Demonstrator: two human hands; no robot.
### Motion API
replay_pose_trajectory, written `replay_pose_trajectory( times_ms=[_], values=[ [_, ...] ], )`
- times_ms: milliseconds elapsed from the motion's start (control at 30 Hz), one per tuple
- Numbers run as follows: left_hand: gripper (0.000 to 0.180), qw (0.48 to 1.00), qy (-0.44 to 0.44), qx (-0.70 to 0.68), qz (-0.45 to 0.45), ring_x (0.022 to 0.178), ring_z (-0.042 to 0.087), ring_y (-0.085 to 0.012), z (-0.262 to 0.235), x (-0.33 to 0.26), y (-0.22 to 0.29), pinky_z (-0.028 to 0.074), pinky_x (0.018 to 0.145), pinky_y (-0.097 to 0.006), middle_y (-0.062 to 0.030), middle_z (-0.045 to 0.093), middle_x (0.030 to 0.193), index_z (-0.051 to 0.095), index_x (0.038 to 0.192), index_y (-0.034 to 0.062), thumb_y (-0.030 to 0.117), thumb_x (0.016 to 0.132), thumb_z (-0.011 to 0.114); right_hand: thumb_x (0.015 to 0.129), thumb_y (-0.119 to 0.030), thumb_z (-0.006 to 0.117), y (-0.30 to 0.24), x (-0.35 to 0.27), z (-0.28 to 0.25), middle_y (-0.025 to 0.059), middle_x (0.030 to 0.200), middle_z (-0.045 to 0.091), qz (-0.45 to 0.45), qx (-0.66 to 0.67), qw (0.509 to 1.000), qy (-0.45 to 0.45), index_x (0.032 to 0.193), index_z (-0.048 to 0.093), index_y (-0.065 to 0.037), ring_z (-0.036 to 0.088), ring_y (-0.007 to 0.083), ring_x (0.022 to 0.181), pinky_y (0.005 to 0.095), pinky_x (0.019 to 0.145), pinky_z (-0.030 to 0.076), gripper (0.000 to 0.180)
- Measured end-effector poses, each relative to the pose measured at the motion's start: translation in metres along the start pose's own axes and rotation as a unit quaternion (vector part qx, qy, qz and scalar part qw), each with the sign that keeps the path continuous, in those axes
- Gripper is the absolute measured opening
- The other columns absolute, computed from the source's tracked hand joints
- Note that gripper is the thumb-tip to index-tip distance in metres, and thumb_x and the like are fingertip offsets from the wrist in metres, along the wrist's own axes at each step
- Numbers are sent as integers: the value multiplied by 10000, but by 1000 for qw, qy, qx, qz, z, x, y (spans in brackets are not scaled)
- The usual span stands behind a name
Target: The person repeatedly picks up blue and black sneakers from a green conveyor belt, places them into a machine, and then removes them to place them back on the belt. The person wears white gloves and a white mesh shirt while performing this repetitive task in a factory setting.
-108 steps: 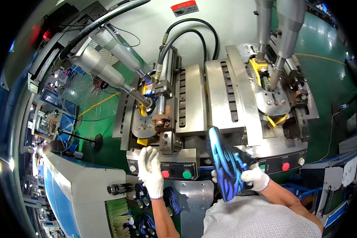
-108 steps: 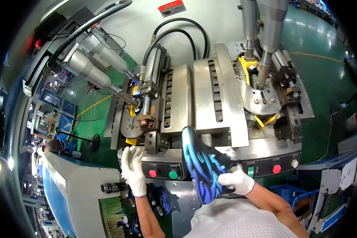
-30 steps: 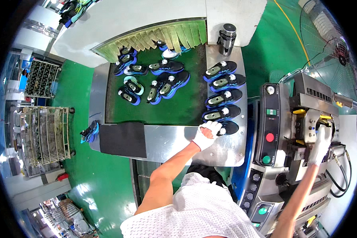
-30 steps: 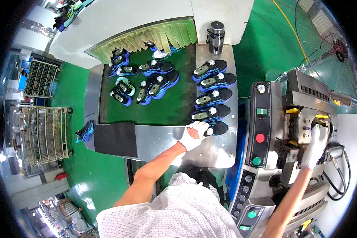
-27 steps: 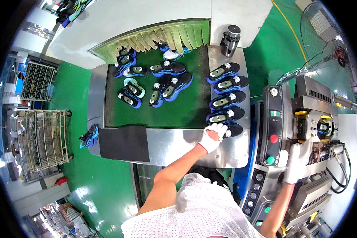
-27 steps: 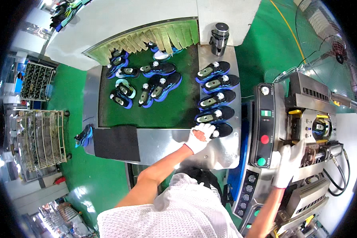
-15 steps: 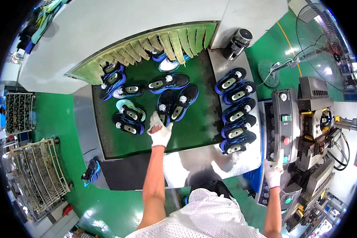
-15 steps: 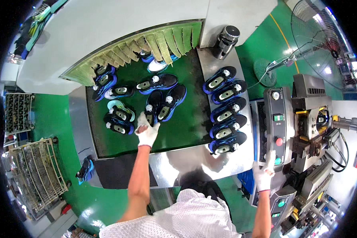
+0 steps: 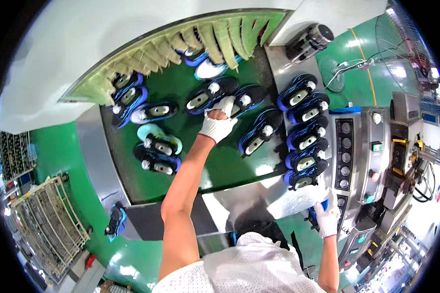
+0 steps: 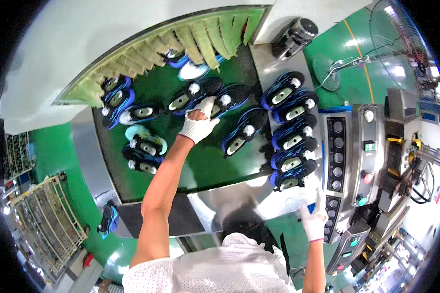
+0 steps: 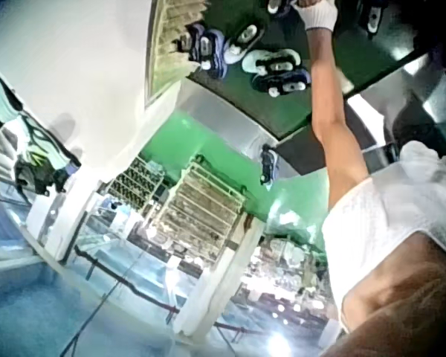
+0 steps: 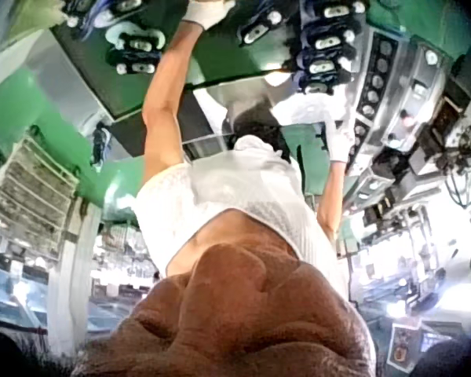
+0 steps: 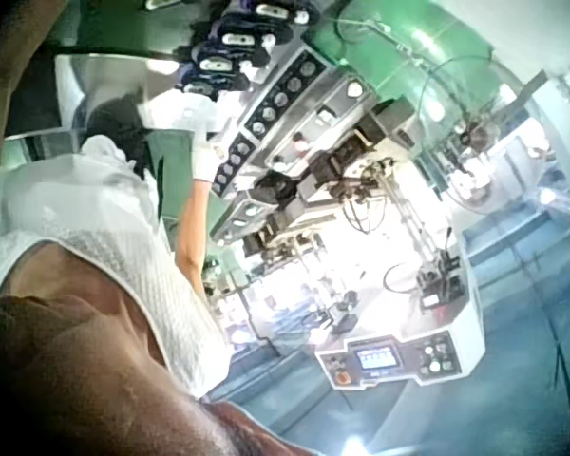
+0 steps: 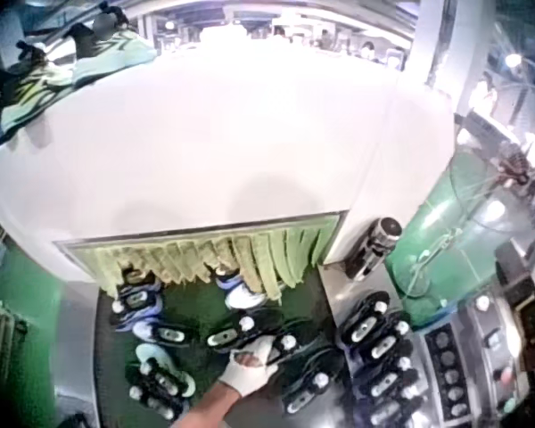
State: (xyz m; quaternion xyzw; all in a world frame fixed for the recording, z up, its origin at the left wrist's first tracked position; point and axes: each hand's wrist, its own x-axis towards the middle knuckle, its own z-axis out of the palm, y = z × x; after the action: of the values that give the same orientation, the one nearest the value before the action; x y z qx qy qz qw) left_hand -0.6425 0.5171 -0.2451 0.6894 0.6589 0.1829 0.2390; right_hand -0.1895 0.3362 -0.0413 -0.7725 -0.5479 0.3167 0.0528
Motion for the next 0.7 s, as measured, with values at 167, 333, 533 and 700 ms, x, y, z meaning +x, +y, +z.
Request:
replay_pose_trajectory(
  times_ms=[167, 333, 533, 700],
  values=[
    [453, 982, 189, 14, 7, 1216, 611, -373, -100, -78, 17, 474, 1074, -503, -150, 678, 1261, 673, 1226, 57, 164, 815, 828, 904, 5, 684, 69, -62, -33, 212, 1577, 466, 85, 21, 994, 67, 1570, 366, 30, 473, 284, 1444, 388, 1199, 354, 739],
    [310, 936, 236, 104, -240, 1159, 590, -389, -105, -238, -100, 473, 1010, -498, -208, 650, 1210, 676, 1194, 55, 199, 920, 689, 909, -133, 724, 111, -119, -33, 215, 1501, 553, 183, -36, 982, 39, 1542, 440, -7, 550, 308, 1383, 386, 1166, 400, 704],
    [187, 942, 68, 326, -52, 1084, 656, -357, -129, -236, -69, 539, 878, -444, -148, 656, 1181, 677, 1126, 85, 173, 1028, 544, 921, -156, 749, 112, -98, -10, 183, 1446, 615, 28, -38, 998, 34, 1510, 484, -14, 629, 286, 1288, 371, 1082, 490, 662],
    [118, 994, 39, 77, 63, 857, 657, -317, -120, -217, 119, 532, 758, -439, -90, 658, 958, 684, 920, 120, 229, 965, 675, 865, -307, 759, -21, -94, -33, 292, 1365, 622, -2, 148, 987, -61, 1363, 584, 51, 601, 370, 1308, 416, 1115, 459, 637]
  ],
)
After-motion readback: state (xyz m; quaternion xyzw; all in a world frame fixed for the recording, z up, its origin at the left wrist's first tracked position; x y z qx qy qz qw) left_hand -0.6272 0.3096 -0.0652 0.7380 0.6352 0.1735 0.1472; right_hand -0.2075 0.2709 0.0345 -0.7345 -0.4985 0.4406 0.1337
